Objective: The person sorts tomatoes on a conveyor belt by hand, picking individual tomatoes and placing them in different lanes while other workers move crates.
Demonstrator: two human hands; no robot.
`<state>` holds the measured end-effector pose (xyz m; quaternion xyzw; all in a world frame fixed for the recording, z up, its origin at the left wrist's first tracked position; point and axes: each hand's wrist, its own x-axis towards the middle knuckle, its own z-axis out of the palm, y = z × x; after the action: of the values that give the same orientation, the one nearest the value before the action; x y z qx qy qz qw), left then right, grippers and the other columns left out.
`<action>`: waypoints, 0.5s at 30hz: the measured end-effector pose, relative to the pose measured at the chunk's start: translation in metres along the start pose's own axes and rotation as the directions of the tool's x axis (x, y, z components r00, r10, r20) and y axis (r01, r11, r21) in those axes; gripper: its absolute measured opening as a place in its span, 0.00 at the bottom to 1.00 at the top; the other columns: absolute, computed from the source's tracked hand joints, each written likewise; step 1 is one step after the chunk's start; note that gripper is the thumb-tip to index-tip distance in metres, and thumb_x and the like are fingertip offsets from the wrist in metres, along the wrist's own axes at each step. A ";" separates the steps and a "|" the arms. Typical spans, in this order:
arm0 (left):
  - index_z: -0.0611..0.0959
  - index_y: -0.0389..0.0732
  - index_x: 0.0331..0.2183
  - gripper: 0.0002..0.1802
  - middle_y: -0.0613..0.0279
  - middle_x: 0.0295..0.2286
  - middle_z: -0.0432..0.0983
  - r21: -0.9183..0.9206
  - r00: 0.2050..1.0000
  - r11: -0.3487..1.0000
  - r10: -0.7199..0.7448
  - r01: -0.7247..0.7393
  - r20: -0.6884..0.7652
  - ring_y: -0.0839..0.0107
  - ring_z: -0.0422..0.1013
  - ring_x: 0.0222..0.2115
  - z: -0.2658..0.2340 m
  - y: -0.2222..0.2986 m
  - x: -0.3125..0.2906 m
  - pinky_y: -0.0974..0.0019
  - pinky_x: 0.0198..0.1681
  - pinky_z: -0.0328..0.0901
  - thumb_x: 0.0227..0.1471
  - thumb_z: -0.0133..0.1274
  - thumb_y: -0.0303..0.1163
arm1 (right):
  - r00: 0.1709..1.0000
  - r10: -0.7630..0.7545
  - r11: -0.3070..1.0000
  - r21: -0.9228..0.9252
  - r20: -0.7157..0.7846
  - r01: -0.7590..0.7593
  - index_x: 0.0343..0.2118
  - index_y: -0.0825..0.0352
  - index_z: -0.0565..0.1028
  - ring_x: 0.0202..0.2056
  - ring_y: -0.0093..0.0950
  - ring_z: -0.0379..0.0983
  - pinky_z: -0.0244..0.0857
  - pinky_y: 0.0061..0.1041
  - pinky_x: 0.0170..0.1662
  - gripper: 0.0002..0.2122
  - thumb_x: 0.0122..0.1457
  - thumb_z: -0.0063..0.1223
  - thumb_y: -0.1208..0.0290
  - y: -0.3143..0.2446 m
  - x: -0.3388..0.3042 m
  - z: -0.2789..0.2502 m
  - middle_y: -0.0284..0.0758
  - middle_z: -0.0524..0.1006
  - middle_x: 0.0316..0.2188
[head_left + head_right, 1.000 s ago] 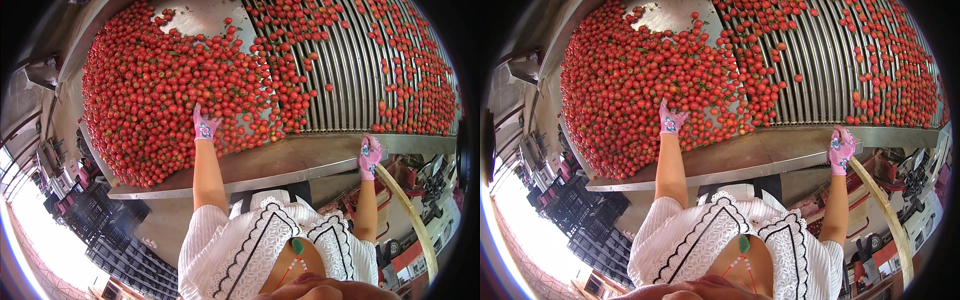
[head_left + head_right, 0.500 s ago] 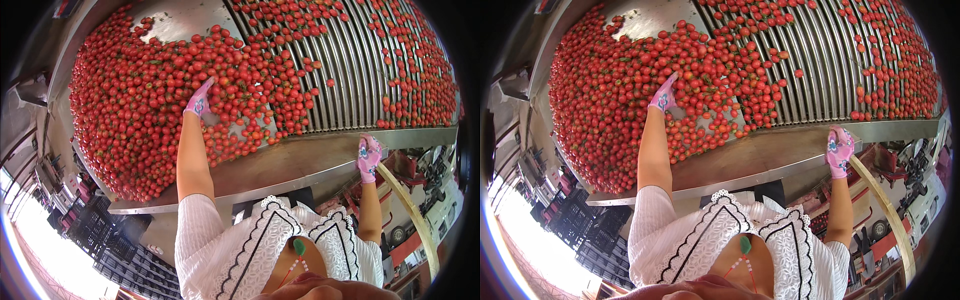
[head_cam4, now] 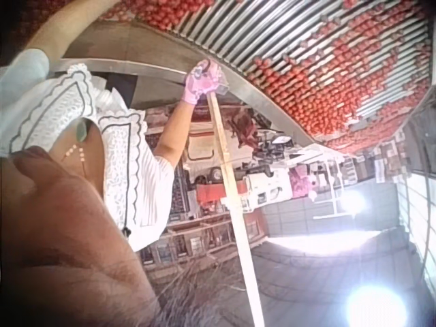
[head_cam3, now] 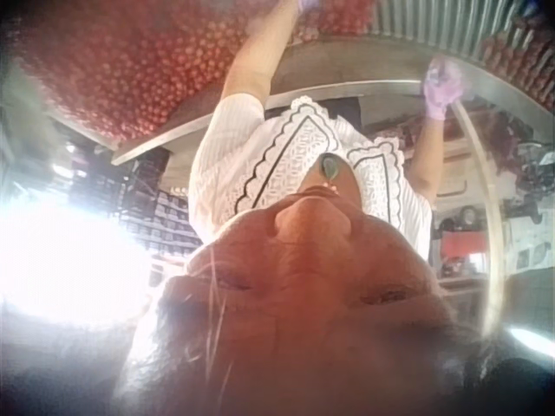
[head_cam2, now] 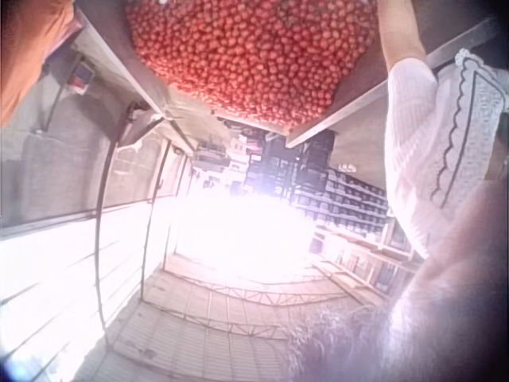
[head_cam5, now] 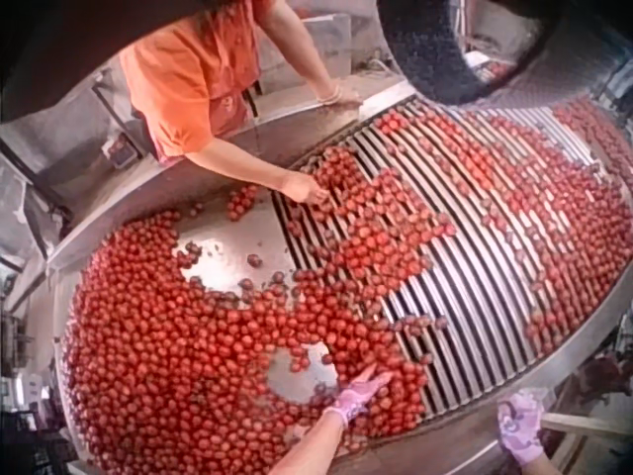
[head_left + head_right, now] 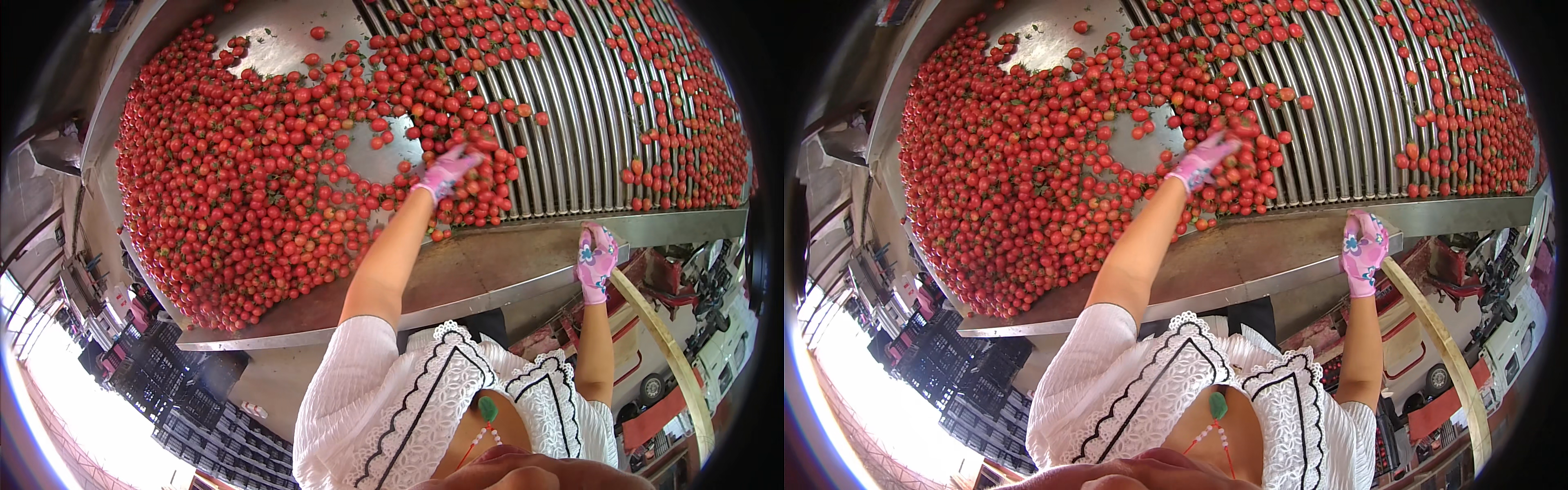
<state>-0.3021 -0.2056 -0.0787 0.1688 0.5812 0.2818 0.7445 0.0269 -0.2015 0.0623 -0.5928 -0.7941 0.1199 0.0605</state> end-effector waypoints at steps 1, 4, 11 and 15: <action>0.59 0.42 0.62 0.52 0.53 0.54 0.67 0.034 0.999 0.999 0.042 -0.043 0.023 0.64 0.62 0.55 0.014 -0.003 -0.002 0.63 0.57 0.56 0.43 0.60 0.57 | 1.000 0.004 1.000 0.009 -0.001 -0.004 0.33 0.62 0.78 0.34 0.37 0.73 0.63 0.34 0.44 0.06 0.55 0.51 0.71 -0.002 -0.001 0.002 0.37 0.77 0.29; 0.57 0.40 0.62 0.50 0.49 0.57 0.61 0.410 0.976 0.886 0.204 -0.218 0.079 0.59 0.57 0.59 0.054 0.000 -0.007 0.66 0.60 0.53 0.44 0.58 0.54 | 1.000 0.011 1.000 0.021 -0.004 -0.011 0.33 0.61 0.78 0.34 0.36 0.73 0.62 0.34 0.44 0.06 0.55 0.51 0.71 -0.003 0.002 -0.002 0.37 0.77 0.28; 0.71 0.40 0.54 0.36 0.50 0.52 0.68 0.637 0.892 0.711 0.446 -0.299 -0.079 0.57 0.64 0.54 -0.013 0.047 -0.019 0.60 0.58 0.58 0.49 0.56 0.51 | 0.999 0.042 0.999 0.008 -0.022 -0.041 0.34 0.60 0.78 0.35 0.34 0.73 0.61 0.34 0.47 0.06 0.54 0.52 0.70 -0.001 -0.003 0.001 0.33 0.78 0.30; 0.67 0.47 0.57 0.41 0.43 0.57 0.60 0.813 0.617 0.571 0.600 0.116 -0.509 0.45 0.57 0.57 -0.100 0.041 0.026 0.52 0.60 0.54 0.45 0.54 0.56 | 0.997 0.072 0.996 0.062 -0.016 -0.071 0.35 0.58 0.78 0.37 0.32 0.73 0.60 0.35 0.49 0.06 0.54 0.53 0.70 -0.004 -0.003 0.005 0.31 0.78 0.31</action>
<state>-0.4034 -0.1648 -0.1022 0.4321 0.8588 0.1514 0.2298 0.0233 -0.2064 0.0587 -0.6197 -0.7677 0.1409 0.0818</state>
